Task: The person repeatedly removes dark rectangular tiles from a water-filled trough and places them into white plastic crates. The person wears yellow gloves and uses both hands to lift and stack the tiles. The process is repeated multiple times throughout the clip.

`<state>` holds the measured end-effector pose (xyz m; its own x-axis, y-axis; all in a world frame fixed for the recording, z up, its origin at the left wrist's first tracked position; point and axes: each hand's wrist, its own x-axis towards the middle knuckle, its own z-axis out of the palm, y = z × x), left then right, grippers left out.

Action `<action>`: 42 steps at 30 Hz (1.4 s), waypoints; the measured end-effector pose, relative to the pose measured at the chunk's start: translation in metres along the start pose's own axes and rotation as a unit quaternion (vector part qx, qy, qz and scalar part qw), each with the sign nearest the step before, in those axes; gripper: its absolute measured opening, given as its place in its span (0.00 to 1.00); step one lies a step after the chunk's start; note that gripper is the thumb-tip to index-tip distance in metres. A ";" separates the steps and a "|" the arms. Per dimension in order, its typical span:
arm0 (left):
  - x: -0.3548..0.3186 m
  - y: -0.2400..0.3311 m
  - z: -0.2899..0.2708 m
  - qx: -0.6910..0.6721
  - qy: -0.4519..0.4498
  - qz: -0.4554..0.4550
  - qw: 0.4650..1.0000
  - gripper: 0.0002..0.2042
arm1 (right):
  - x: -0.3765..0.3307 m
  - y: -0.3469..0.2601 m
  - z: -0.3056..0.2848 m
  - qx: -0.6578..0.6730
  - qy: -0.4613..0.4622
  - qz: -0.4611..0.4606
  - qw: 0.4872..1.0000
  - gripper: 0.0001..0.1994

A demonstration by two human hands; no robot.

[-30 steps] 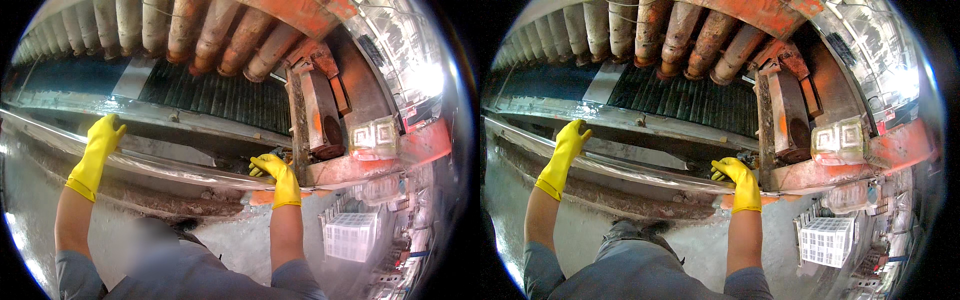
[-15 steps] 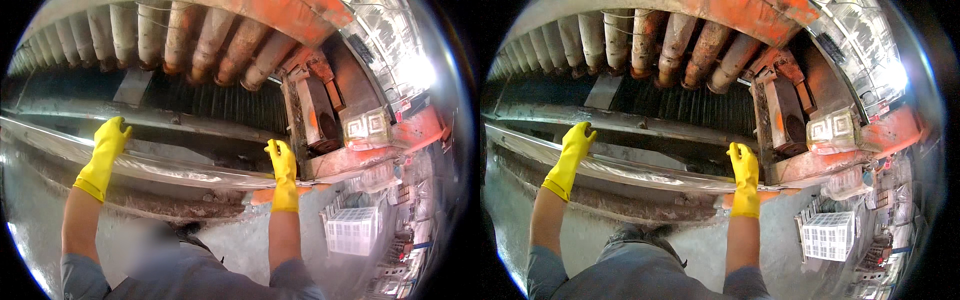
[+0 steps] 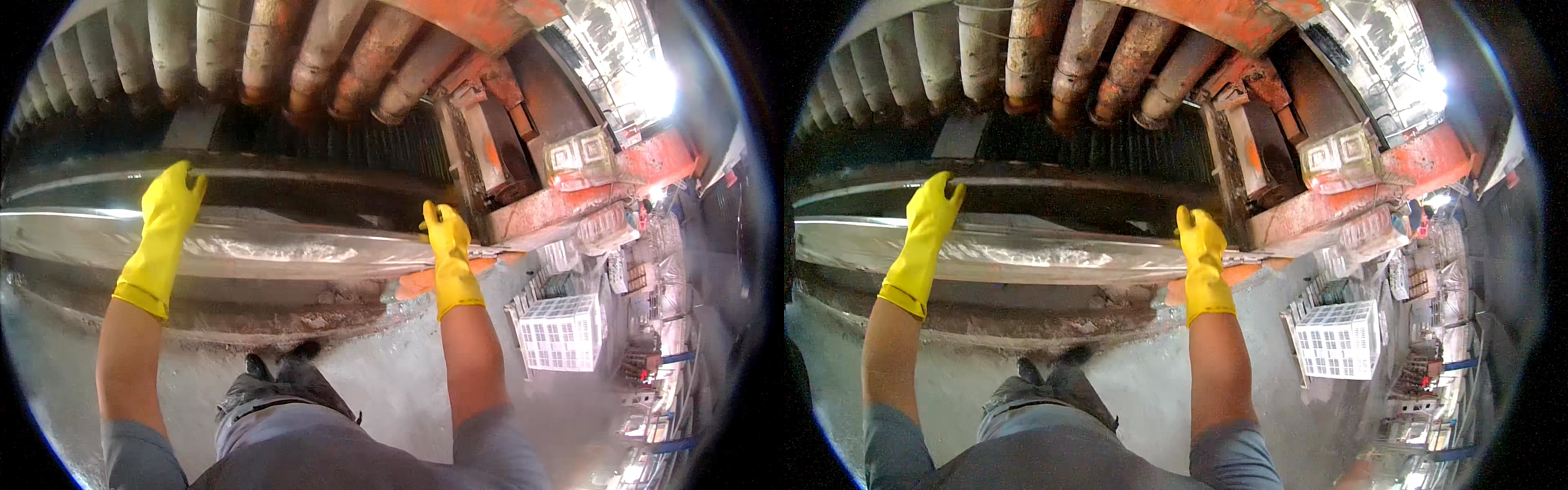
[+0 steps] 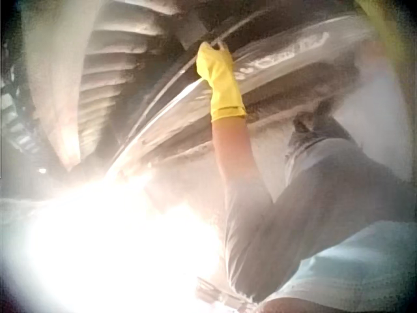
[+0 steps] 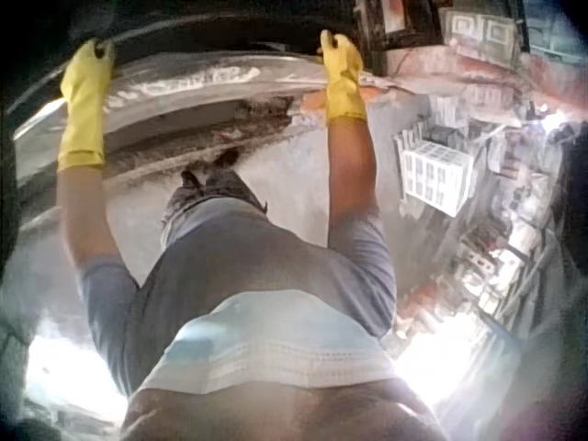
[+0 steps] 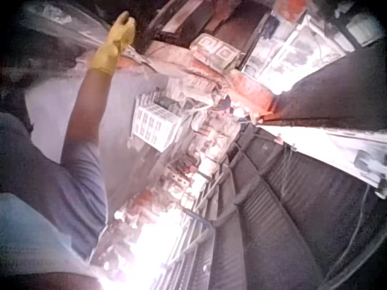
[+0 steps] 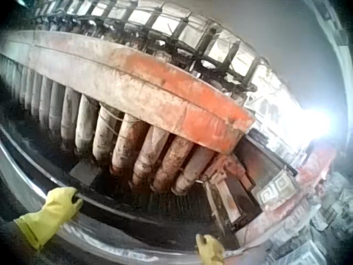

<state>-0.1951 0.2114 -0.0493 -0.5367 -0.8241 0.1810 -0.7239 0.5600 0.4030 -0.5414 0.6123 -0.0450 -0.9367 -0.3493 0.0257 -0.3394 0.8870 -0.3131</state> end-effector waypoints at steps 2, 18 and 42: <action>0.003 -0.005 0.005 0.008 0.042 0.038 0.998 0.24 | 0.001 0.003 0.000 0.003 -0.009 0.005 1.000 0.31; -0.009 0.055 0.006 -0.001 -0.043 -0.072 0.996 0.25 | 0.008 -0.008 -0.015 -0.015 -0.139 -0.040 0.989 0.26; -0.012 0.074 0.001 -0.023 0.082 -0.158 0.984 0.15 | 0.219 -0.034 0.119 -0.153 -0.285 -0.367 0.872 0.47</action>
<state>-0.2425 0.2628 -0.0223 -0.2076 -0.9612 0.1815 -0.8208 0.2720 0.5022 -0.7245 0.4701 -0.1420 -0.2911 -0.8731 -0.3911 -0.9187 0.3692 -0.1403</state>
